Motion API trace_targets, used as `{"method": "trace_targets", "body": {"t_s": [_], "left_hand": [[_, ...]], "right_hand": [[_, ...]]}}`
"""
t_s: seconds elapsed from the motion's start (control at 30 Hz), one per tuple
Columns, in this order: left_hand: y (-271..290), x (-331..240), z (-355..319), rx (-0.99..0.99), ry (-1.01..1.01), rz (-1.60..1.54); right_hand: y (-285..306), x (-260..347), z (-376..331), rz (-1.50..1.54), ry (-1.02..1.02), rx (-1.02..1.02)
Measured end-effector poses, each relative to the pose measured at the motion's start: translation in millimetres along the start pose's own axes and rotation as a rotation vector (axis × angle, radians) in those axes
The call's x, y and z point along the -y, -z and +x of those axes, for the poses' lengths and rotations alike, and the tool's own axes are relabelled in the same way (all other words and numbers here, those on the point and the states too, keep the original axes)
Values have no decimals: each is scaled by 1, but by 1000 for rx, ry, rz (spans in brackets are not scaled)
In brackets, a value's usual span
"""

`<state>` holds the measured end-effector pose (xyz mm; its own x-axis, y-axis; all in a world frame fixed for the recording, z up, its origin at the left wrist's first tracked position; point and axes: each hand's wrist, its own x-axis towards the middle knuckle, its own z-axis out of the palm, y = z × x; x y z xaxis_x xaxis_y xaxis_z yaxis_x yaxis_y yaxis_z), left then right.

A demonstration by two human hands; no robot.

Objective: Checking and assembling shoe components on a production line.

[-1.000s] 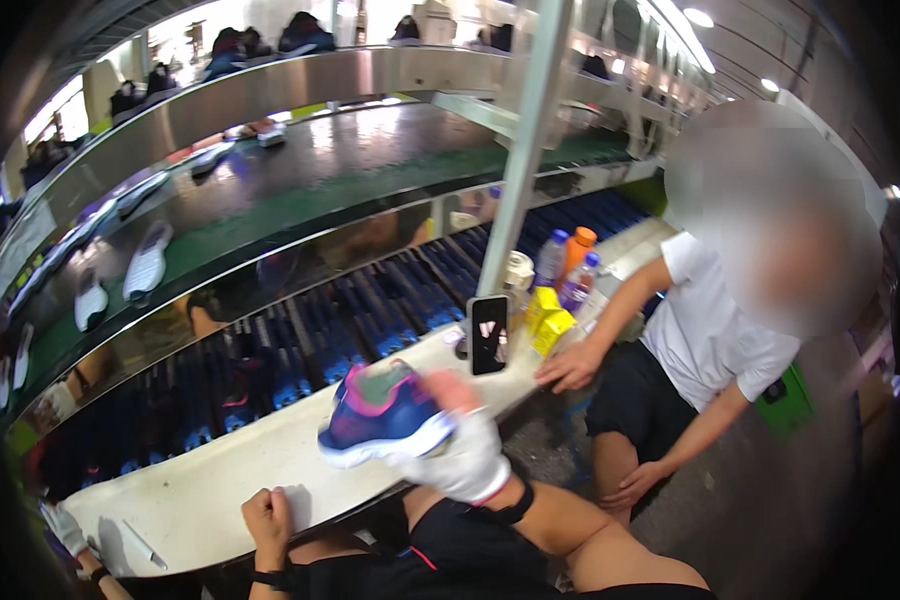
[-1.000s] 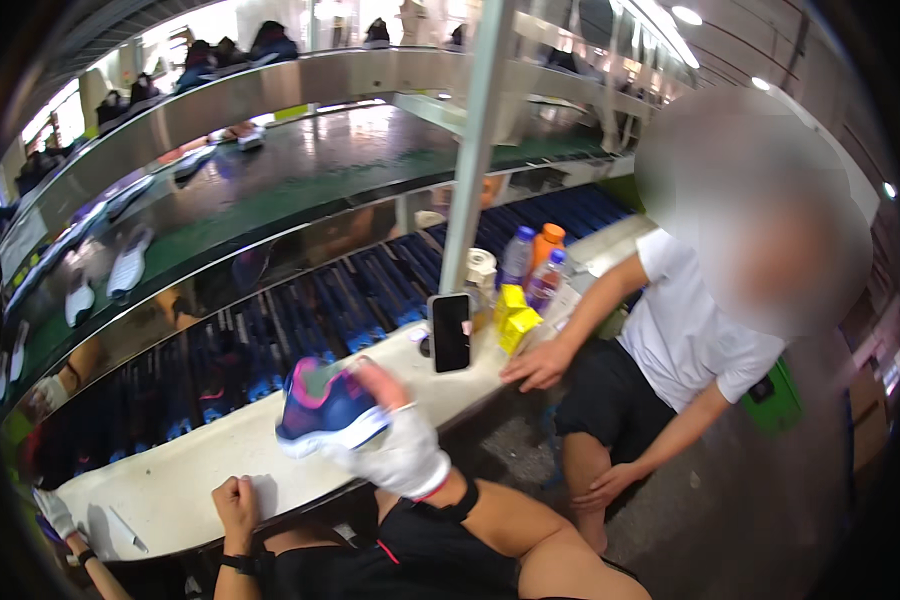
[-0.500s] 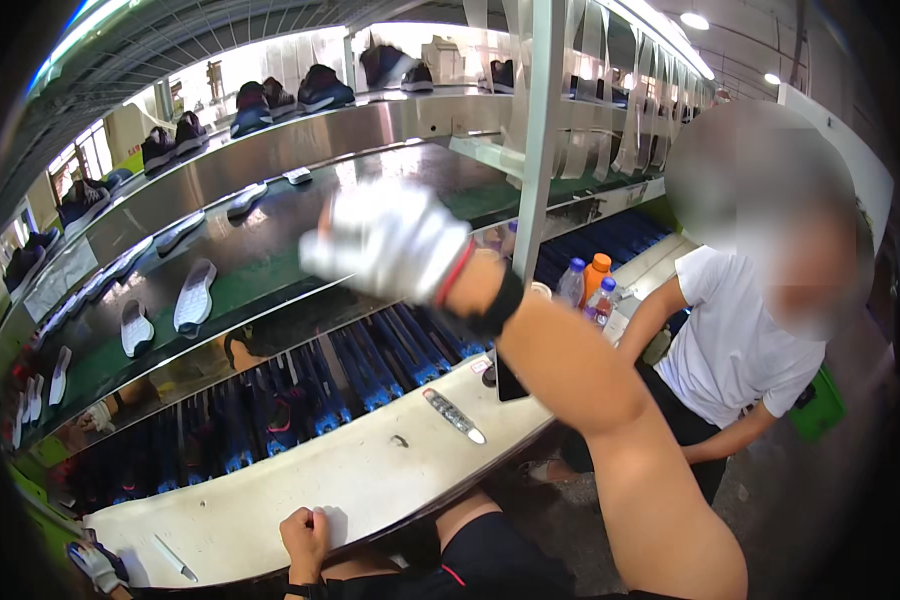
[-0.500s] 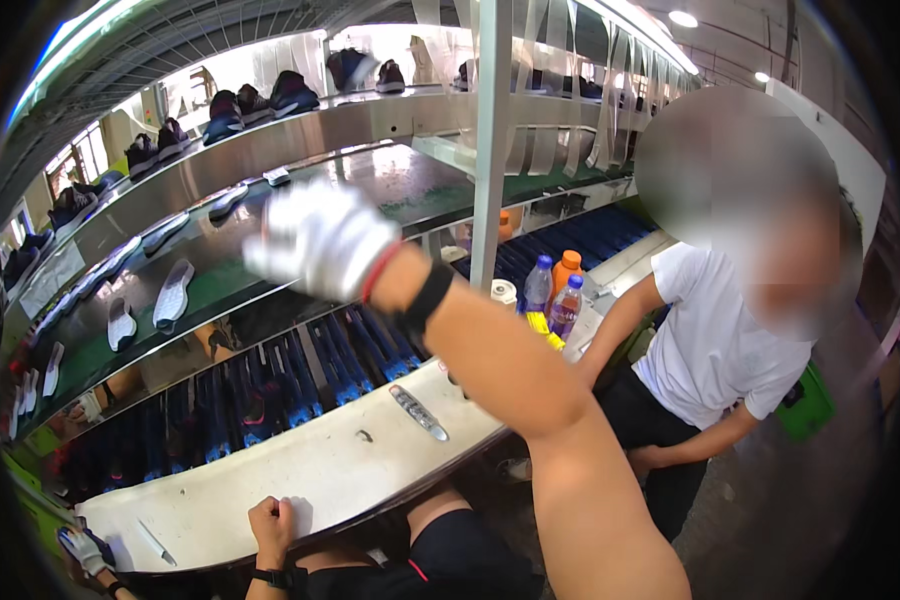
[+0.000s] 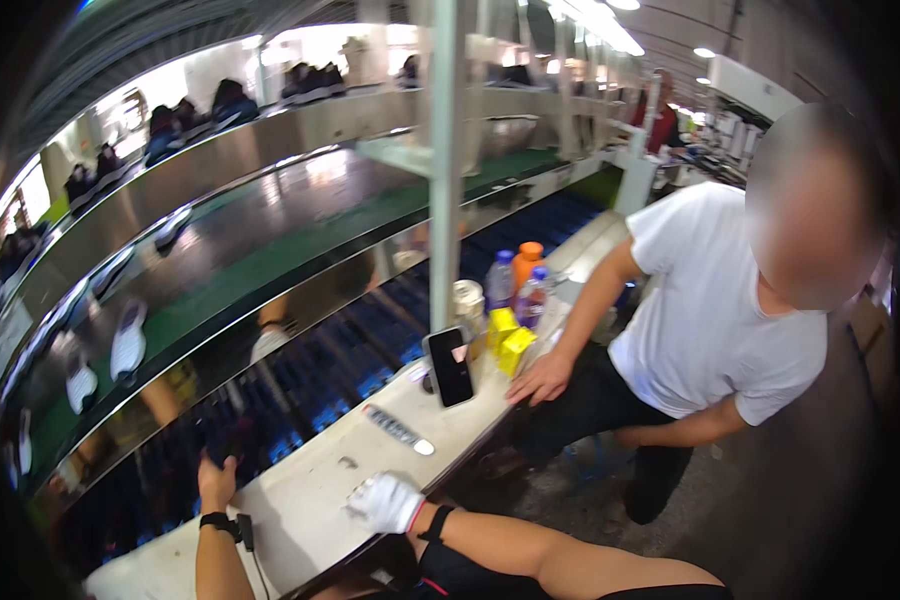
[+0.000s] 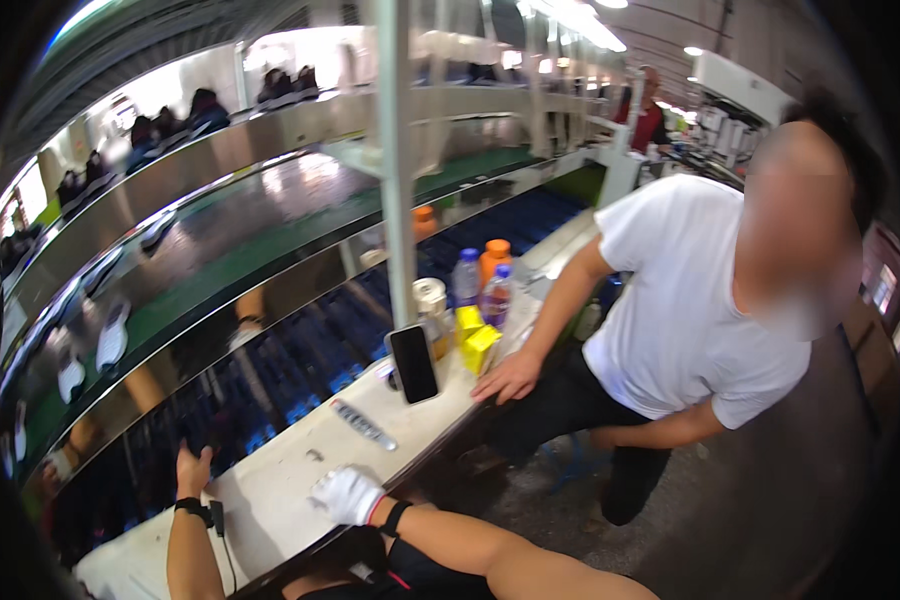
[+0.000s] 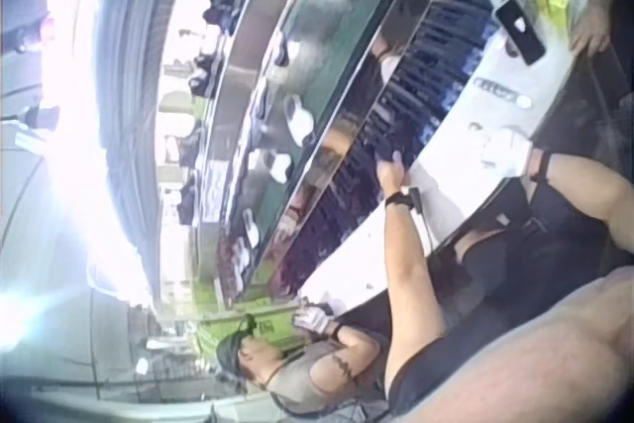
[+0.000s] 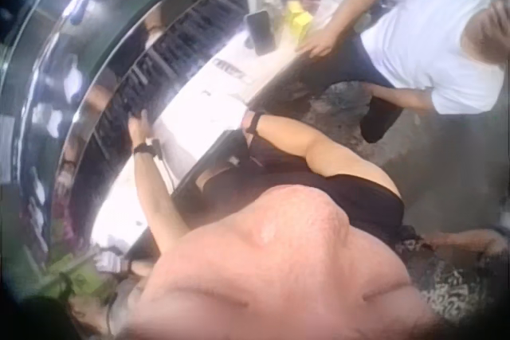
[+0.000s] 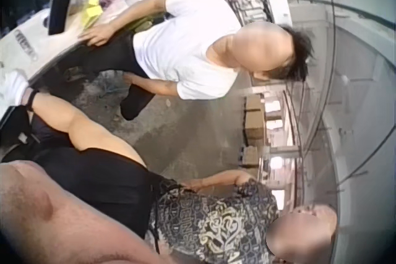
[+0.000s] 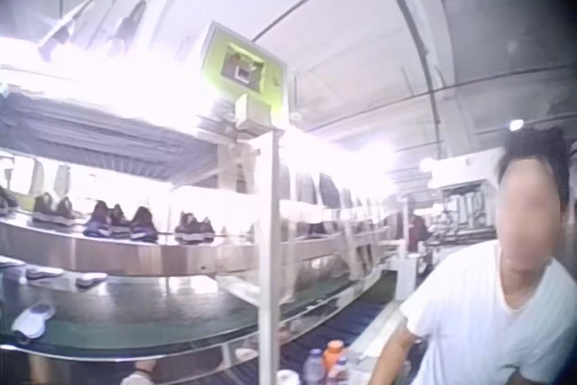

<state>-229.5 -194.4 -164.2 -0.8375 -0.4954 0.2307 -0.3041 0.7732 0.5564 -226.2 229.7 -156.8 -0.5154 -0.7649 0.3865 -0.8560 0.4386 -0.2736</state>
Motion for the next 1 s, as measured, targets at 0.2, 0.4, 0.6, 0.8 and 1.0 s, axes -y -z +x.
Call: {"method": "trace_targets", "body": {"t_s": [0.2, 0.4, 0.6, 0.8, 1.0], "left_hand": [[-41, 12, 21, 101, 129, 187], [-4, -64, 14, 36, 136, 6], [38, -68, -67, 55, -33, -394], [79, 34, -170, 114, 59, -356], [100, -113, -180, -72, -452, -32]], "right_hand": [[-10, 5, 2, 1, 46, -165], [0, 1, 1, -6, 8, -150], [9, -4, -1, 40, 77, -190], [101, -5, 64, 119, 264, -309], [216, 18, 220, -10, 585, -535]]}}
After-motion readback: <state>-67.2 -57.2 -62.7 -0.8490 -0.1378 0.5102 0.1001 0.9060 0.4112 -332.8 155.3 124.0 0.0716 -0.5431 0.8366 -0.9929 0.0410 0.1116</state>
